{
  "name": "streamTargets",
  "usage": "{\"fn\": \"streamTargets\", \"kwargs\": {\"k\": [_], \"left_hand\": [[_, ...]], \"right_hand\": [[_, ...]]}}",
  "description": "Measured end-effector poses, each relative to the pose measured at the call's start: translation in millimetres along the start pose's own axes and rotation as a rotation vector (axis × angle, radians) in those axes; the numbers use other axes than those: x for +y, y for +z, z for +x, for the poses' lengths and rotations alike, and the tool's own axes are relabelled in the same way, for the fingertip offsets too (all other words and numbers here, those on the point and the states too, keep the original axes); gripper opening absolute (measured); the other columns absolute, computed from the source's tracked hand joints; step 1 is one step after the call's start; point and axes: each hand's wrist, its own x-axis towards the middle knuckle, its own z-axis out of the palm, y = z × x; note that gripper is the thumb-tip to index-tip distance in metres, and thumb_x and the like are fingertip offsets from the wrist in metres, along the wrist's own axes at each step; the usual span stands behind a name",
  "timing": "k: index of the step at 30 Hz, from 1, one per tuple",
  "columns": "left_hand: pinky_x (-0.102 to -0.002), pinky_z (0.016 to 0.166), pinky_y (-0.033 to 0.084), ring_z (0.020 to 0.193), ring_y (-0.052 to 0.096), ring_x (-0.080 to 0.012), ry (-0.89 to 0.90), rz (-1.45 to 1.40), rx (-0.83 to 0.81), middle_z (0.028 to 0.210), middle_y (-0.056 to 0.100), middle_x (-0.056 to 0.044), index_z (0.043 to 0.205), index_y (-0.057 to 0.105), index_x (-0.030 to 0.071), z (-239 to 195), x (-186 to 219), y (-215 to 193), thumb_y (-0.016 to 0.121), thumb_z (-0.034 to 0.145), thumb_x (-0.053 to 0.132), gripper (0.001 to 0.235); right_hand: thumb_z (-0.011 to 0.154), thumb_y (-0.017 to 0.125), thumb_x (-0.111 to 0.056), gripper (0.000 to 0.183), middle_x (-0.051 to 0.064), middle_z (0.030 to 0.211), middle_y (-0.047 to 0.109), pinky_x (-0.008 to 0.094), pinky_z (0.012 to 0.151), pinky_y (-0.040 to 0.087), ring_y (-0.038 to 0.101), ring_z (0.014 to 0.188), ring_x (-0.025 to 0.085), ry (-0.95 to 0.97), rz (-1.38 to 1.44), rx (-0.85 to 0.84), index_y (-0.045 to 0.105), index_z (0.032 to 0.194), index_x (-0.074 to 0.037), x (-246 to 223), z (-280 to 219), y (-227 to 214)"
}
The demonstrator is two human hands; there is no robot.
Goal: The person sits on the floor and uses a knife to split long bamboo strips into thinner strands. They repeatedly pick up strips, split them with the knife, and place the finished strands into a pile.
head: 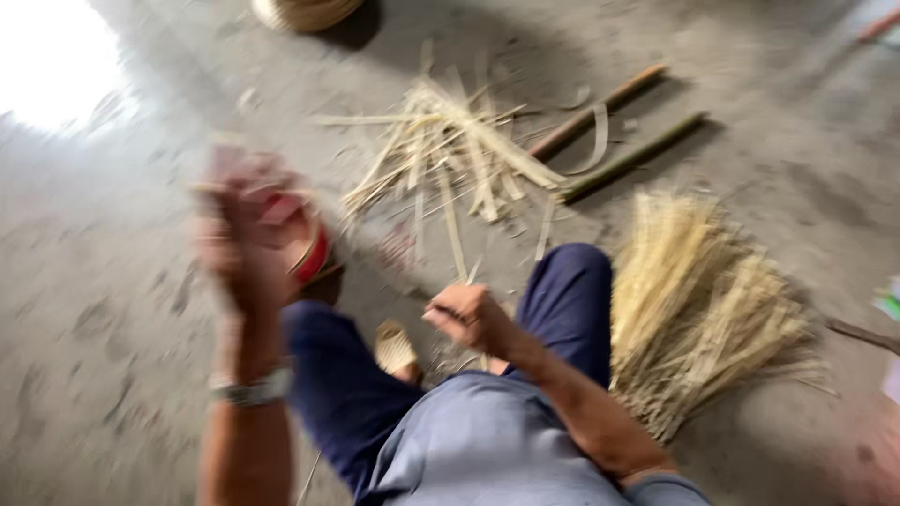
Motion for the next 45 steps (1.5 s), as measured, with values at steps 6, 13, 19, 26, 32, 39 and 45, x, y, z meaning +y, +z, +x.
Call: {"fn": "streamTargets", "kwargs": {"k": [6,13,19,26,32,39,45], "left_hand": [[-0.037,0.093,0.058,0.105,0.068,-0.0216,-0.051,-0.225,-0.028,0.117,0.067,-0.010,0.132,0.059,0.004,51.3,-29.9,77.6,0.053,0.107,0.029,0.036],[-0.035,0.091,0.057,0.101,0.068,-0.0211,-0.325,-0.190,-0.083,0.114,0.067,-0.009,0.127,0.061,0.004,-33.6,-97.7,152.4,0.058,0.102,0.022,0.032],[-0.034,0.088,0.057,0.098,0.068,-0.0206,-0.505,-0.099,-0.163,0.112,0.066,-0.009,0.123,0.063,0.004,-83.5,-120.2,155.0,0.062,0.097,0.017,0.029],[-0.032,0.086,0.056,0.095,0.068,-0.0201,-0.490,-0.031,-0.271,0.109,0.066,-0.008,0.118,0.066,0.004,-106.4,-121.3,156.3,0.067,0.092,0.011,0.027],[-0.030,0.084,0.056,0.092,0.068,-0.0196,-0.438,0.159,-0.219,0.106,0.066,-0.008,0.114,0.068,0.004,-123.9,-111.4,142.2,0.071,0.088,0.005,0.027],[-0.028,0.081,0.055,0.088,0.069,-0.0191,0.130,0.488,-0.284,0.103,0.066,-0.007,0.110,0.070,0.004,-154.2,-58.4,73.3,0.076,0.083,-0.001,0.028],[-0.027,0.062,0.053,0.071,0.066,-0.0162,0.093,0.754,-0.325,0.089,0.064,-0.007,0.102,0.076,0.006,-144.7,40.7,70.8,0.078,0.082,-0.002,0.022]], "right_hand": [[0.096,0.067,-0.021,0.015,0.014,0.092,0.070,0.044,0.077,0.056,0.070,0.088,0.034,-0.054,-0.184,0.074,0.071,0.100,-0.007,11.1,-7.2,14.7],[0.101,0.066,-0.047,0.051,0.014,0.108,0.070,0.038,0.077,0.058,0.070,0.094,0.029,0.099,0.066,0.226,0.068,0.124,-0.002,-8.0,-10.4,-20.8],[0.098,0.063,-0.052,0.054,0.007,0.096,0.072,0.025,0.050,0.049,0.056,0.057,0.007,0.514,0.616,0.261,0.061,0.130,-0.008,-31.0,-11.4,-75.6],[0.113,0.062,-0.047,0.045,0.005,0.089,0.070,0.022,0.050,0.047,0.055,0.059,0.004,0.232,0.603,0.162,0.070,0.114,-0.002,-53.4,-28.9,-72.4],[0.114,0.050,-0.044,0.043,0.001,0.092,0.066,0.021,0.053,0.048,0.054,0.061,0.007,0.341,0.597,0.111,0.059,0.132,-0.007,-74.3,-33.4,-69.7],[0.113,0.050,-0.029,0.024,0.004,0.079,0.061,0.024,0.047,0.044,0.053,0.055,0.007,0.496,0.845,0.071,0.046,0.120,-0.007,-88.6,-22.0,-80.4],[0.108,0.053,-0.012,0.013,0.004,0.075,0.068,0.027,0.045,0.048,0.057,0.052,0.009,0.245,0.444,-0.008,0.057,0.115,-0.003,-95.2,-29.0,-84.3]]}}
